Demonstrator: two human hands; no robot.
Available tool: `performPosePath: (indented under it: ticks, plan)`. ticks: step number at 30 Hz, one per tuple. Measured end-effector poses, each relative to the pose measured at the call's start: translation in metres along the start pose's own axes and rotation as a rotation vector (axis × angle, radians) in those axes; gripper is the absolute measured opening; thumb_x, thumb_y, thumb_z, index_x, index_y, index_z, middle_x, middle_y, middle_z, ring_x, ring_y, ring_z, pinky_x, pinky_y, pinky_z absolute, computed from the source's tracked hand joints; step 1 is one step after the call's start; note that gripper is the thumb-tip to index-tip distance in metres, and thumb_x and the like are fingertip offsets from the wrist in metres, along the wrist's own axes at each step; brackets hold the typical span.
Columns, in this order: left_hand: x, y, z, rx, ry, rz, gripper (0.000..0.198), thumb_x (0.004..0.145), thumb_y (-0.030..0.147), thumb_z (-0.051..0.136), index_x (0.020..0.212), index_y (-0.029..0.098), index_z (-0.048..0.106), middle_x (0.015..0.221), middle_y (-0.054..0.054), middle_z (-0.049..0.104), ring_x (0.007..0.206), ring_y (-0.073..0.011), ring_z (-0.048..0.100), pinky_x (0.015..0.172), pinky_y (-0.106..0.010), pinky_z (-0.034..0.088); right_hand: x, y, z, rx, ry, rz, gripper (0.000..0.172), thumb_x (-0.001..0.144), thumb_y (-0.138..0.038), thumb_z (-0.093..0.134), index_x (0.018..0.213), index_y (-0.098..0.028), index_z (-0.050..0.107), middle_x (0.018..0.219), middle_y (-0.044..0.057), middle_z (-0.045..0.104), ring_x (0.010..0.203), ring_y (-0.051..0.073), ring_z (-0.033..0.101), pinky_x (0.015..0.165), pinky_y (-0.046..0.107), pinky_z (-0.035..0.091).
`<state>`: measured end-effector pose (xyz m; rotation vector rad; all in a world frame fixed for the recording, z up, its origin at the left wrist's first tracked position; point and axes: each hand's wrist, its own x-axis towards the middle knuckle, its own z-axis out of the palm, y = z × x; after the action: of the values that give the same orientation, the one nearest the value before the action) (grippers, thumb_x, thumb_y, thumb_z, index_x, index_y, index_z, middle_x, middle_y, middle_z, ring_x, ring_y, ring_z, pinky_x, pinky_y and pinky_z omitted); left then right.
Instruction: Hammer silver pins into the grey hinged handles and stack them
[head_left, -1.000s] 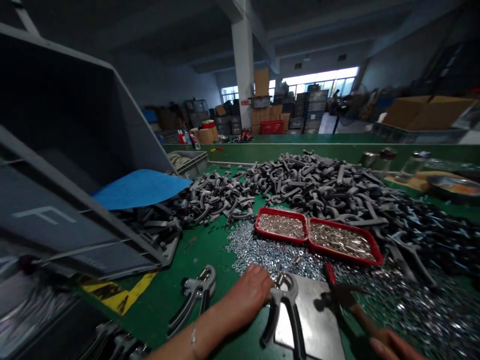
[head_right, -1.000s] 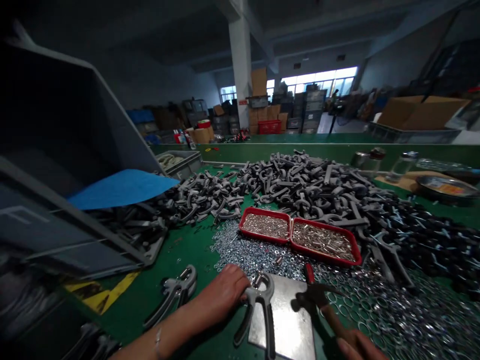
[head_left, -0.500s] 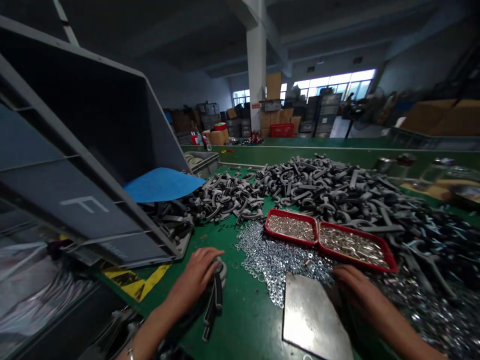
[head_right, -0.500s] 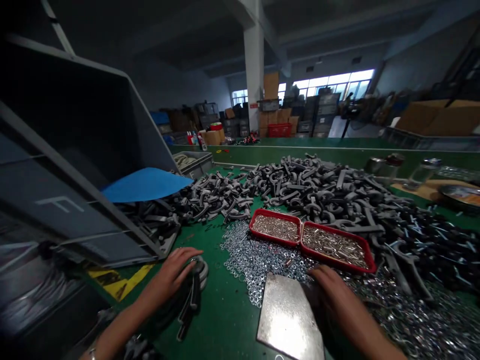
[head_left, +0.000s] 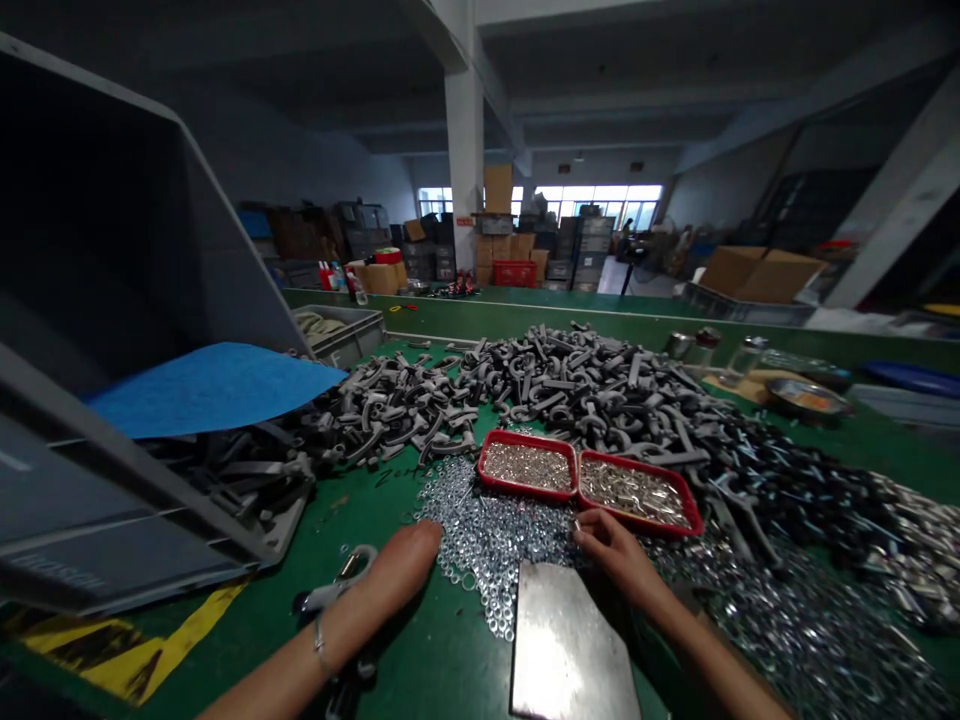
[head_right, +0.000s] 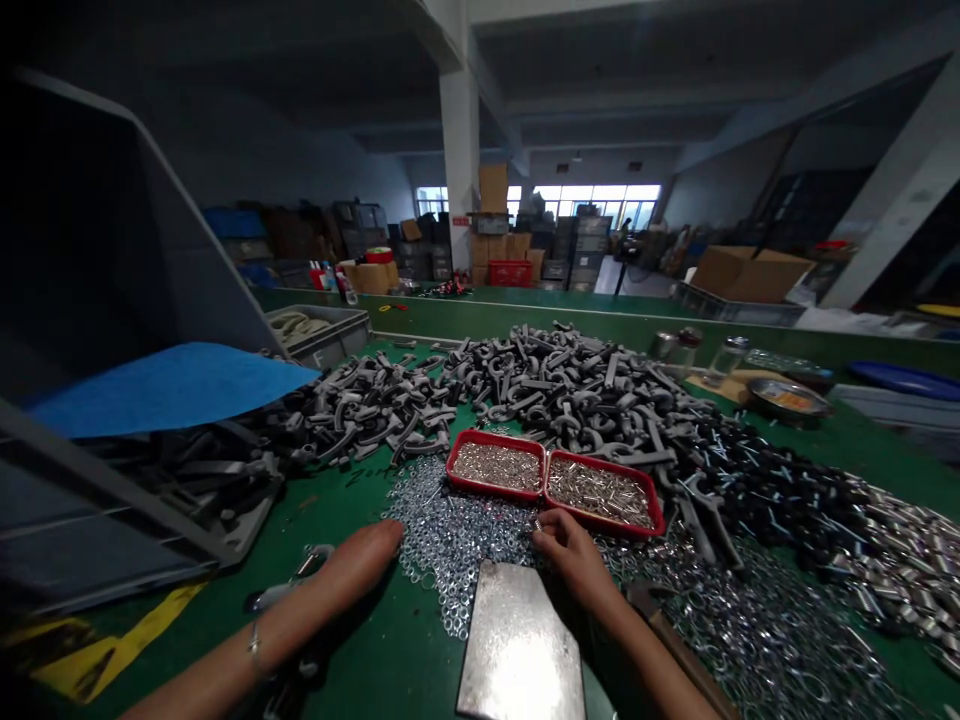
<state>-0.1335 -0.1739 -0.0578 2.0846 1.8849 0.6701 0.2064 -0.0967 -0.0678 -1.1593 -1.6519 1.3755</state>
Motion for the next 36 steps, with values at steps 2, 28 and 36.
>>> performPosePath:
  ticks: [2, 28, 36]
  plan:
    - [-0.006, 0.016, -0.002, -0.048, -0.038, -0.013, 0.017, 0.085, 0.015, 0.049, 0.079, 0.021, 0.063, 0.082, -0.003, 0.069, 0.076, -0.0201, 0.064, 0.074, -0.029, 0.049, -0.009, -0.002, 0.005, 0.179, -0.033, 0.086, 0.033, 0.087, -0.047, 0.065, 0.104, -0.019, 0.058, 0.089, 0.004, 0.066, 0.072, 0.018, 0.062, 0.067, 0.031, 0.051]
    - [-0.054, 0.151, 0.052, -1.188, -0.175, -0.341, 0.029, 0.074, 0.039, 0.077, 0.085, 0.013, 0.071, 0.073, -0.004, 0.072, 0.07, -0.0182, 0.069, 0.065, -0.025, 0.049, -0.108, -0.039, 0.049, 0.811, -0.249, 0.201, 0.025, 0.085, -0.039, 0.075, 0.089, -0.021, 0.057, 0.08, 0.0, 0.068, 0.071, 0.013, 0.064, 0.063, 0.023, 0.047]
    - [-0.062, 0.14, 0.068, -1.273, -0.208, -0.365, 0.043, 0.068, 0.051, 0.082, 0.083, 0.012, 0.07, 0.066, -0.004, 0.07, 0.061, -0.0162, 0.067, 0.059, -0.024, 0.047, -0.106, -0.015, 0.055, 0.894, -0.271, 0.219, 0.033, 0.073, -0.039, 0.086, 0.085, -0.02, 0.062, 0.074, 0.001, 0.07, 0.066, 0.014, 0.067, 0.058, 0.022, 0.046]
